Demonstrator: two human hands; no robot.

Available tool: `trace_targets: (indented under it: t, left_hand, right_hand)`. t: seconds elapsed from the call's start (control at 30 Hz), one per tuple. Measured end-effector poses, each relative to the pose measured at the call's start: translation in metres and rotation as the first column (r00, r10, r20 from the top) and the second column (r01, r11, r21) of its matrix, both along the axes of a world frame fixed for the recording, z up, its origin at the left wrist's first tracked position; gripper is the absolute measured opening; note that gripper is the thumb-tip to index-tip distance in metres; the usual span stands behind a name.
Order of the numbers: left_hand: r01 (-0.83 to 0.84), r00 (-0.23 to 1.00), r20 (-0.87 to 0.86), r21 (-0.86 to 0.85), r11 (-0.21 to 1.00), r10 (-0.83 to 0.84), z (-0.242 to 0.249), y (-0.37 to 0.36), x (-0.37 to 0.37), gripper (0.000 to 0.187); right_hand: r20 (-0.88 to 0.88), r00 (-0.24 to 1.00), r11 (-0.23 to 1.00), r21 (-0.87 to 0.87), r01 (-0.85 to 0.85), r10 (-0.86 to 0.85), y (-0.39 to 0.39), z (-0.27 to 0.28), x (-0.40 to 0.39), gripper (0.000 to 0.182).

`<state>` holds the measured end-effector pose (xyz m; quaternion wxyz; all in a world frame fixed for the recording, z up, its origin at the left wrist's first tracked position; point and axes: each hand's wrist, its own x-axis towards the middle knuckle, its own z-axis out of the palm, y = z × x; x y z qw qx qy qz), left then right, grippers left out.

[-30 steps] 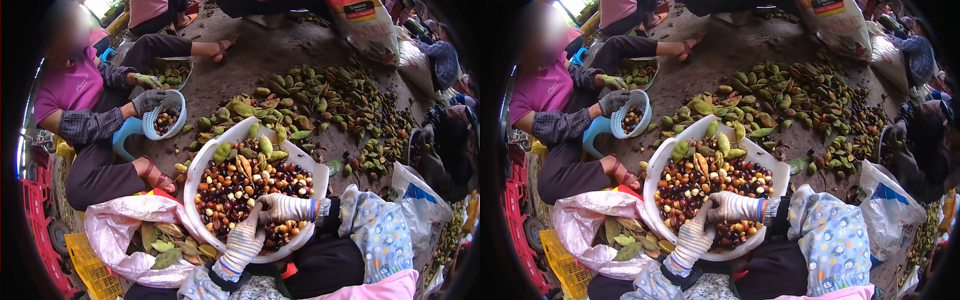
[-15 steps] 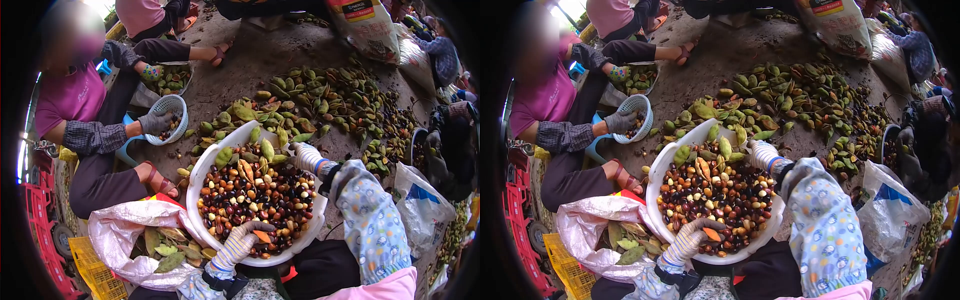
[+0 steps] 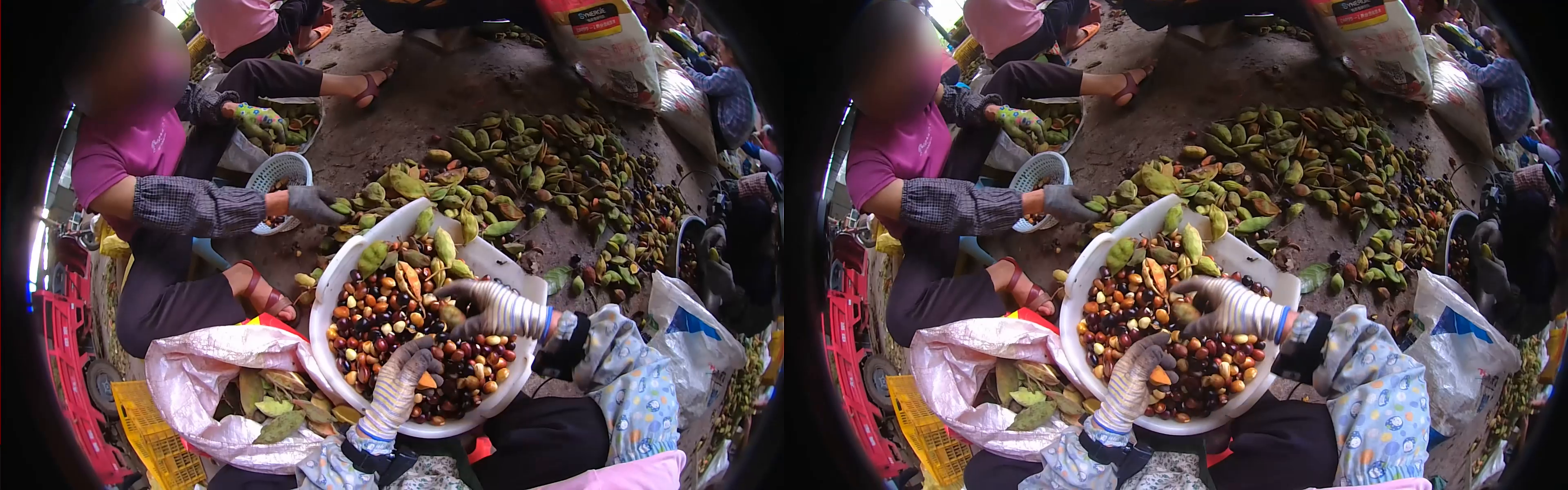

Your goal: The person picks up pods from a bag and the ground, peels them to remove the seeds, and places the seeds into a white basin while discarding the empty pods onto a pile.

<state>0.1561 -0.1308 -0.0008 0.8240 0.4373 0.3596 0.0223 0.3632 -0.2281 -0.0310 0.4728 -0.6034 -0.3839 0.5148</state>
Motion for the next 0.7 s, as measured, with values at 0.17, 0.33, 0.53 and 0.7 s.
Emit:
trace_targets:
  t: [0.17,0.33,0.53,0.7]
  left_hand:
    - [0.049,0.999,0.019,0.087,0.995,-0.051,0.006,0.000,0.000,0.037]
    - [0.237,0.972,-0.047,0.178,0.955,-0.232,0.006,0.012,-0.009,0.035]
    - [0.307,0.951,0.071,-0.091,0.947,-0.301,0.001,0.021,-0.016,0.040]
    - [0.203,0.979,0.039,-0.238,0.950,-0.199,0.018,0.017,-0.005,0.041]
  right_hand:
    - [0.149,0.971,0.973,0.107,-0.203,0.186,0.006,0.036,-0.033,0.050]
    - [0.303,0.931,0.964,0.105,-0.245,0.203,0.003,0.036,-0.042,0.053]
    - [0.189,0.968,0.969,0.157,-0.192,0.162,0.001,0.028,-0.057,0.047]
    - [-0.002,0.980,0.974,0.116,-0.195,0.197,0.002,0.041,-0.052,0.037]
